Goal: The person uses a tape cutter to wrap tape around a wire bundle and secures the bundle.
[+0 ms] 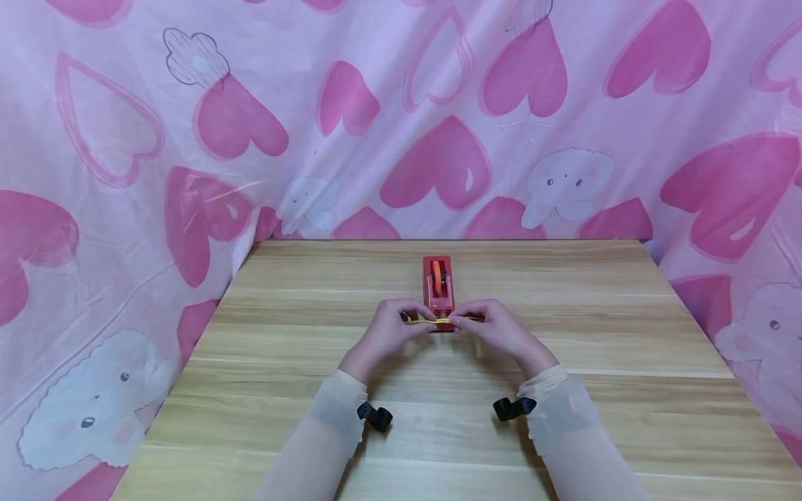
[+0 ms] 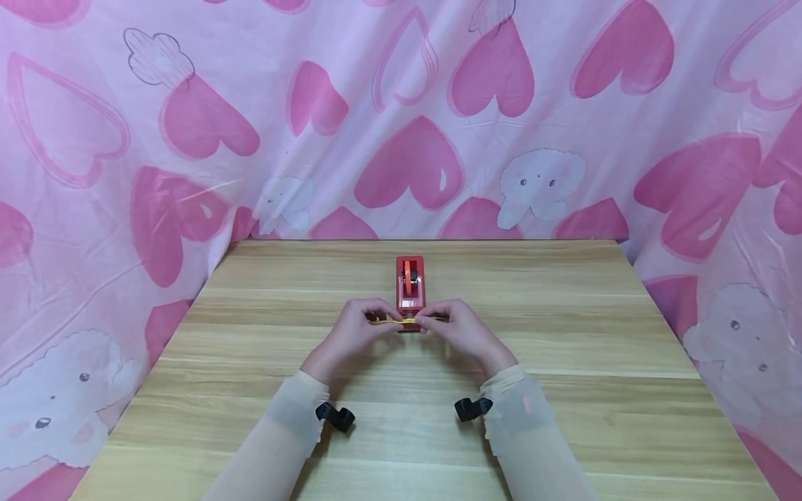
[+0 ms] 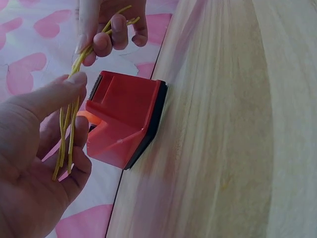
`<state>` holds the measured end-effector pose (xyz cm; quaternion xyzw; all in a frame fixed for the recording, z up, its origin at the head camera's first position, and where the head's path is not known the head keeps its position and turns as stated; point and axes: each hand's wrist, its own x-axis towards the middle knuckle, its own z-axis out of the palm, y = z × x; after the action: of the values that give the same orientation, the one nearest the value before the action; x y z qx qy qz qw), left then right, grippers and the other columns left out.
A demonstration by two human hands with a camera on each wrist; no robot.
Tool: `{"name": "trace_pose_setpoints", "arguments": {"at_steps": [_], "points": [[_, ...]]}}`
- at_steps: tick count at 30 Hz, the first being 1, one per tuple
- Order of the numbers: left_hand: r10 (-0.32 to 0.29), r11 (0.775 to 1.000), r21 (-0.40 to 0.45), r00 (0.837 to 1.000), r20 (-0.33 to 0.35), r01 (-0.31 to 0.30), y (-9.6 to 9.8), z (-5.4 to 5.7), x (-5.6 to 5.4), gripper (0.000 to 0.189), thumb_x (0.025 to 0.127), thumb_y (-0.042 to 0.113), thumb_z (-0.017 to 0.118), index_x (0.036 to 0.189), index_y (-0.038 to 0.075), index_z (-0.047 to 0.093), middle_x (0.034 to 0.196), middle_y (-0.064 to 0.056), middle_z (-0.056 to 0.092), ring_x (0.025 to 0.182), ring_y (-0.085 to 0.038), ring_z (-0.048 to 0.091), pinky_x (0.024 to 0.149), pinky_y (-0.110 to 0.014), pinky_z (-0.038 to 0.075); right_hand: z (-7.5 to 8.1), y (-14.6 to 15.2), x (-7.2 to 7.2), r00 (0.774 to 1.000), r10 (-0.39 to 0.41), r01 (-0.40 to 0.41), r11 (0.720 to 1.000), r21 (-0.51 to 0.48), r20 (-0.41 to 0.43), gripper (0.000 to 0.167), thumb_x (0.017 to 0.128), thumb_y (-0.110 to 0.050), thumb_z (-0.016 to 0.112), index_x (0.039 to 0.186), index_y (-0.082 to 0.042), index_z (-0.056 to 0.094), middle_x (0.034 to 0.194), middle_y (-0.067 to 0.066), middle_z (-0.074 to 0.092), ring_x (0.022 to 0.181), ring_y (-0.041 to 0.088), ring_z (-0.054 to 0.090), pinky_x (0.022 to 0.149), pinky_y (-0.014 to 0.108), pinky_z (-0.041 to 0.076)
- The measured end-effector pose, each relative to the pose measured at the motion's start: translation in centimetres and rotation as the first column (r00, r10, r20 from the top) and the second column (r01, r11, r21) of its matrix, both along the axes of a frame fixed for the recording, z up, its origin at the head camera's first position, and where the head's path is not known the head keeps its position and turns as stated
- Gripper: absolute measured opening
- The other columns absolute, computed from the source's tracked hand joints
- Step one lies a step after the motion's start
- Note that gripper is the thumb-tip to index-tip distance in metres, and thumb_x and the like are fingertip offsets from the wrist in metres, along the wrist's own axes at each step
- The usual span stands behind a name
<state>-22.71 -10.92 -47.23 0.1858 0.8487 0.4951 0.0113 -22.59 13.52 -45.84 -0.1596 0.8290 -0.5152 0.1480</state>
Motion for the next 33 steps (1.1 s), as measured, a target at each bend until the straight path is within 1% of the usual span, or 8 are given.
{"name": "trace_pose_setpoints", "arguments": {"at_steps": [4,6,8,12,16,20,23,33], "points": [[-0.023,1.0,-0.004,1.0,0.016,0.024,-0.14,0.02,-0.24,0.01,0.09,0.03,0.082,0.1,0.028,0.08,0.1,0.012,0.076,0.091,-0.011,0.063,0.08,-0.03,0.053,0.2,0.09,0.05,1.0,0.013,-0.013,1.0,0.002,-0.024,0.022,0.101,-0.029,0.068,0.11,-0.012,0.078,0.098,0.015,0.076,0.097,0.031,0.067,0.089,0.037,0.051],[-0.039,0.999,0.001,0.999,0.023,0.039,-0.24,0.03,-0.35,0.012,0.092,0.031,0.08,0.103,0.027,0.079,0.104,0.012,0.076,0.094,-0.011,0.065,0.082,-0.031,0.054,0.23,0.13,0.05,0.999,0.013,-0.013,1.0,0.006,-0.034,0.021,0.101,-0.03,0.068,0.11,-0.014,0.078,0.098,0.015,0.076,0.098,0.032,0.068,0.09,0.039,0.052],[-0.06,0.998,0.002,0.998,0.031,0.06,-0.34,0.03,-0.49,0.014,0.094,0.032,0.077,0.106,0.025,0.079,0.108,0.01,0.076,0.097,-0.012,0.066,0.084,-0.032,0.055,0.2,0.2,0.05,0.999,0.006,-0.004,1.0,0.027,-0.049,0.019,0.1,-0.032,0.069,0.109,-0.018,0.079,0.097,0.011,0.076,0.099,0.029,0.069,0.093,0.042,0.052],[-0.09,0.995,-0.025,0.994,0.066,0.092,-0.49,0.12,-0.66,0.014,0.096,0.032,0.075,0.107,0.025,0.079,0.111,0.009,0.076,0.099,-0.012,0.065,0.086,-0.034,0.053,0.07,0.37,0.16,0.996,-0.013,0.02,0.996,0.086,-0.087,0.015,0.098,-0.035,0.071,0.107,-0.025,0.079,0.099,-0.003,0.077,0.105,0.019,0.068,0.102,0.049,0.05],[-0.102,0.993,-0.058,0.991,0.082,0.107,-0.53,0.35,-0.76,0.014,0.096,0.031,0.075,0.108,0.025,0.08,0.113,0.008,0.075,0.102,-0.012,0.064,0.091,-0.037,0.052,0.18,0.37,0.39,0.993,-0.018,0.03,0.994,0.109,-0.115,0.016,0.097,-0.037,0.072,0.108,-0.027,0.079,0.104,-0.007,0.078,0.11,0.017,0.068,0.106,0.053,0.048],[-0.111,0.989,-0.083,0.99,0.081,0.118,-0.48,0.48,-0.85,0.014,0.097,0.028,0.074,0.109,0.024,0.08,0.115,0.006,0.076,0.105,-0.012,0.065,0.095,-0.04,0.053,0.24,0.39,0.51,0.987,-0.005,0.023,0.994,0.111,-0.162,0.012,0.097,-0.033,0.073,0.106,-0.027,0.079,0.104,-0.007,0.078,0.107,0.016,0.069,0.104,0.052,0.05],[-0.117,0.989,-0.086,0.99,0.084,0.124,-0.44,0.4,-0.89,0.014,0.097,0.027,0.074,0.109,0.024,0.08,0.114,0.006,0.076,0.106,-0.011,0.065,0.097,-0.04,0.052,0.1,0.42,0.52,0.976,0.013,0.013,0.993,0.121,-0.216,0.009,0.097,-0.027,0.074,0.104,-0.027,0.08,0.105,-0.008,0.079,0.106,0.015,0.07,0.101,0.048,0.051],[-0.121,0.988,-0.09,0.989,0.084,0.128,-0.27,0.3,-0.83,0.009,0.095,0.028,0.077,0.103,0.027,0.08,0.105,0.01,0.075,0.097,-0.012,0.062,0.088,-0.035,0.051,-0.26,0.39,0.53,0.945,0.018,0.031,0.989,0.143,-0.327,0.008,0.094,-0.02,0.078,0.097,-0.027,0.081,0.102,-0.009,0.079,0.097,0.011,0.07,0.087,0.036,0.053]]}}
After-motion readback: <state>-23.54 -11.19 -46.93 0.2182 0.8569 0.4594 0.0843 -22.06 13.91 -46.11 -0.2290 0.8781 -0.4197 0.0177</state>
